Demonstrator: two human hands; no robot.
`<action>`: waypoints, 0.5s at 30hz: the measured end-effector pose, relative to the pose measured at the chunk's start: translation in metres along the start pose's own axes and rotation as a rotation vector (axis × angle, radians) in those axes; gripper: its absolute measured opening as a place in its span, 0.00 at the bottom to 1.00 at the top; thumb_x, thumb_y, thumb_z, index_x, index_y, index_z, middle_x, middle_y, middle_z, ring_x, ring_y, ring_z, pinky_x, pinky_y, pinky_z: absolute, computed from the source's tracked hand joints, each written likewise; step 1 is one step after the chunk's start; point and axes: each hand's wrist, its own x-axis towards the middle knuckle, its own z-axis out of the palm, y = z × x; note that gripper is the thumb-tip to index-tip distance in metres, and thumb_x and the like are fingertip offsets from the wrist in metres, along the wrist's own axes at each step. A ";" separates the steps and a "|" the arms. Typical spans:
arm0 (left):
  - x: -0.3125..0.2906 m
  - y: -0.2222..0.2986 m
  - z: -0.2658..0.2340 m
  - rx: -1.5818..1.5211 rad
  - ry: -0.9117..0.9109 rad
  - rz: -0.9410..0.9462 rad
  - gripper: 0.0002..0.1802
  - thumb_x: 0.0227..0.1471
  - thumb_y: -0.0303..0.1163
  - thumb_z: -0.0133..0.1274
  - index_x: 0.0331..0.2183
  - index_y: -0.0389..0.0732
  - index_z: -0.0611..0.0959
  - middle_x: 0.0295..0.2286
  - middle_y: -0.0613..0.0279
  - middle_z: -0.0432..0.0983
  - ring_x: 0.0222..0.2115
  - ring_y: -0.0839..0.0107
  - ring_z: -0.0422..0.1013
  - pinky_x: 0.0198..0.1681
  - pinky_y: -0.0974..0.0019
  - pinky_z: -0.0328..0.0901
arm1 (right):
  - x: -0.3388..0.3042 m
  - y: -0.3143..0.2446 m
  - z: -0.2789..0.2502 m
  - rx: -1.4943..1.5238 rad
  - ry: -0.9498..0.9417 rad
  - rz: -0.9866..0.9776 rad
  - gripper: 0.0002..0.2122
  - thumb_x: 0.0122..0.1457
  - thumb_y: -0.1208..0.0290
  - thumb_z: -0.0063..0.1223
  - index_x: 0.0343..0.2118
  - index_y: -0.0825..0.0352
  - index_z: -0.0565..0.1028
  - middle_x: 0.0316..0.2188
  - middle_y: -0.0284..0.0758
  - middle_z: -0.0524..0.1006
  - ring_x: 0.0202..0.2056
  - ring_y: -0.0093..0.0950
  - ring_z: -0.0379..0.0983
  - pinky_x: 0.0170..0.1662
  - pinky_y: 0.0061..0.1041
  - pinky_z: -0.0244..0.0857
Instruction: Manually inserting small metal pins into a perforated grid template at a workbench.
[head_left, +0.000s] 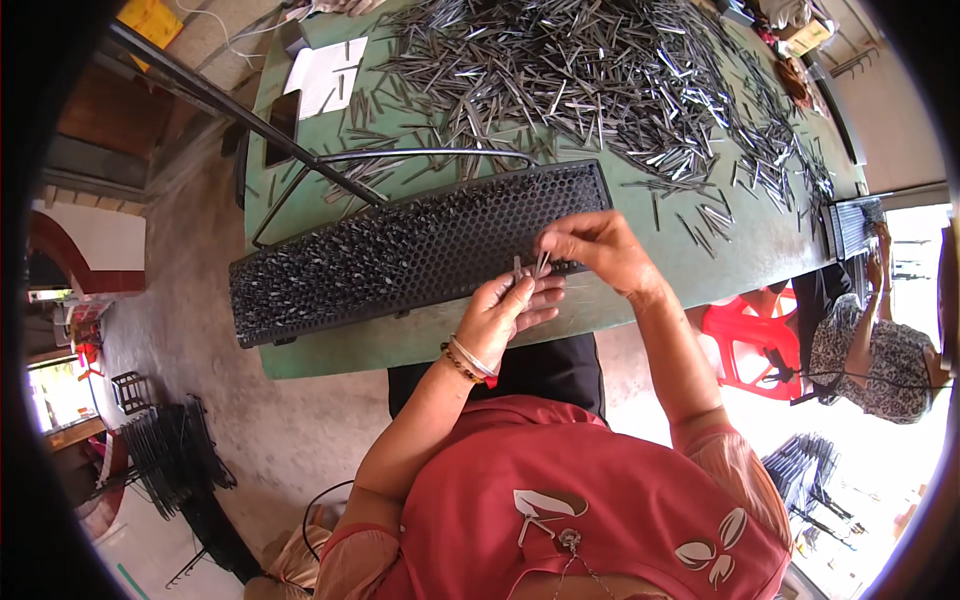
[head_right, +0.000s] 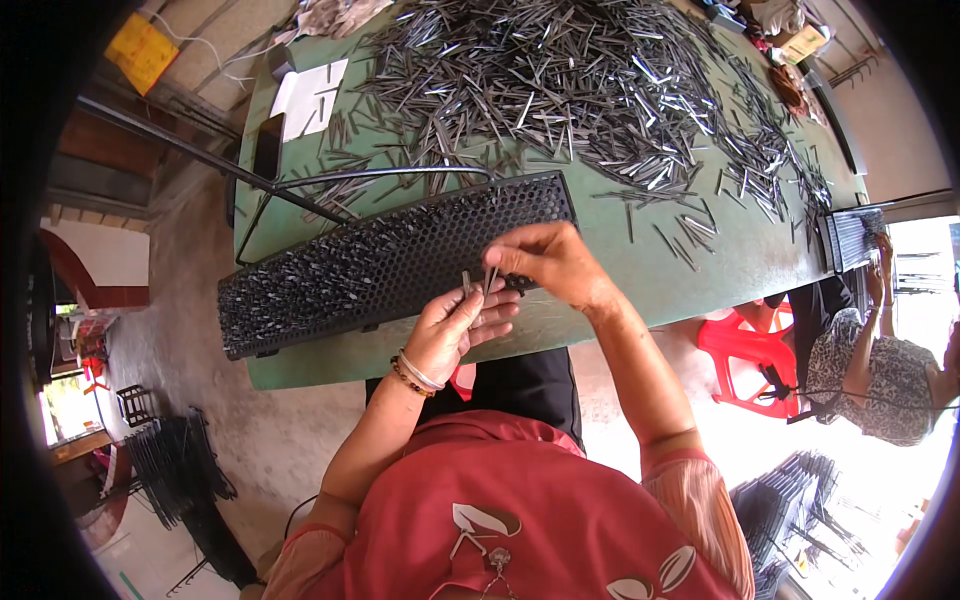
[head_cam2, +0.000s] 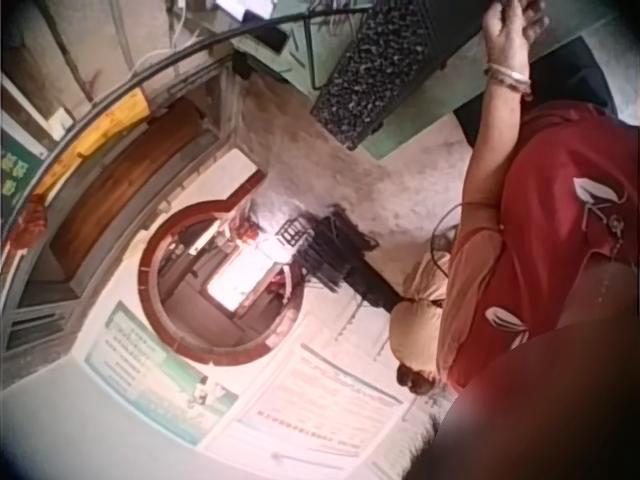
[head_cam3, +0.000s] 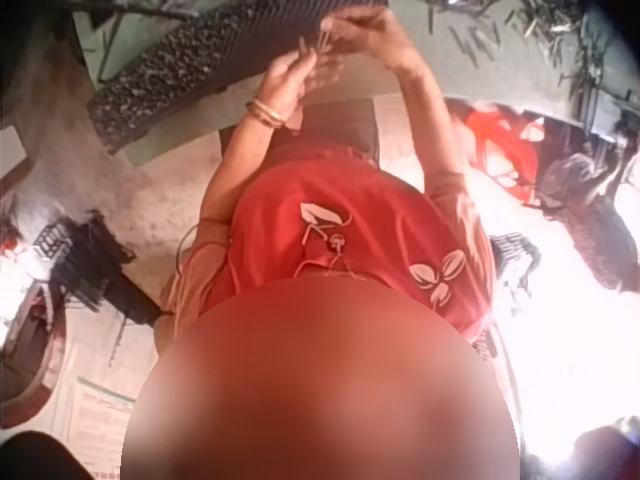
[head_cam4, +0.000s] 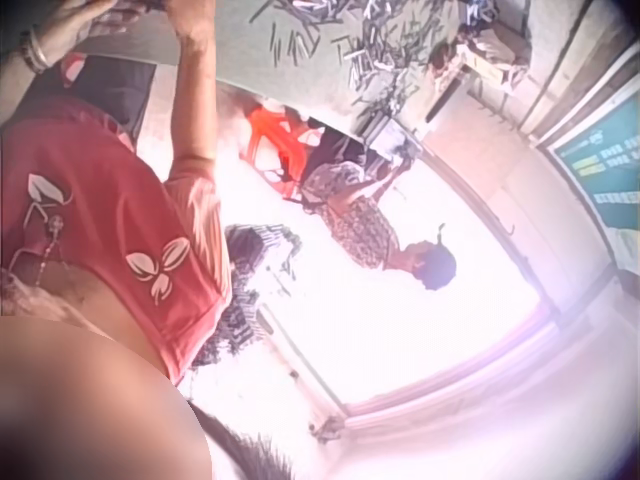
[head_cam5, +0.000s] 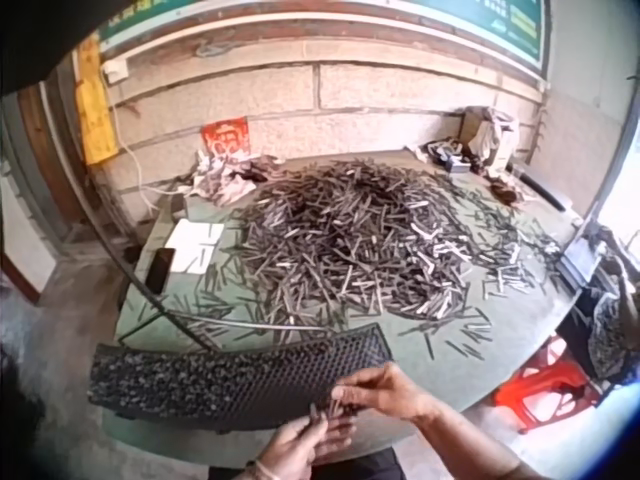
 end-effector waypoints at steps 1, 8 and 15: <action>0.000 0.000 -0.001 0.009 0.024 0.007 0.23 0.61 0.39 0.42 0.50 0.31 0.69 0.45 0.50 0.71 0.45 0.64 0.70 0.48 0.62 0.67 | 0.002 -0.004 -0.006 -0.078 0.086 -0.110 0.09 0.53 0.70 0.60 0.32 0.71 0.79 0.28 0.33 0.79 0.30 0.17 0.71 0.33 0.18 0.66; 0.002 -0.008 0.001 -0.010 0.031 -0.045 0.21 0.61 0.38 0.41 0.50 0.33 0.69 0.44 0.51 0.72 0.44 0.65 0.71 0.48 0.62 0.68 | 0.043 -0.019 -0.036 -0.618 0.317 -0.556 0.08 0.53 0.73 0.59 0.34 0.70 0.78 0.30 0.36 0.78 0.33 0.23 0.74 0.37 0.21 0.66; 0.000 -0.013 0.000 -0.024 0.029 -0.086 0.21 0.61 0.38 0.40 0.49 0.33 0.70 0.43 0.52 0.73 0.43 0.66 0.72 0.48 0.62 0.68 | 0.059 -0.009 -0.042 -0.711 0.281 -0.645 0.08 0.52 0.72 0.58 0.33 0.70 0.78 0.31 0.39 0.78 0.34 0.33 0.75 0.38 0.27 0.67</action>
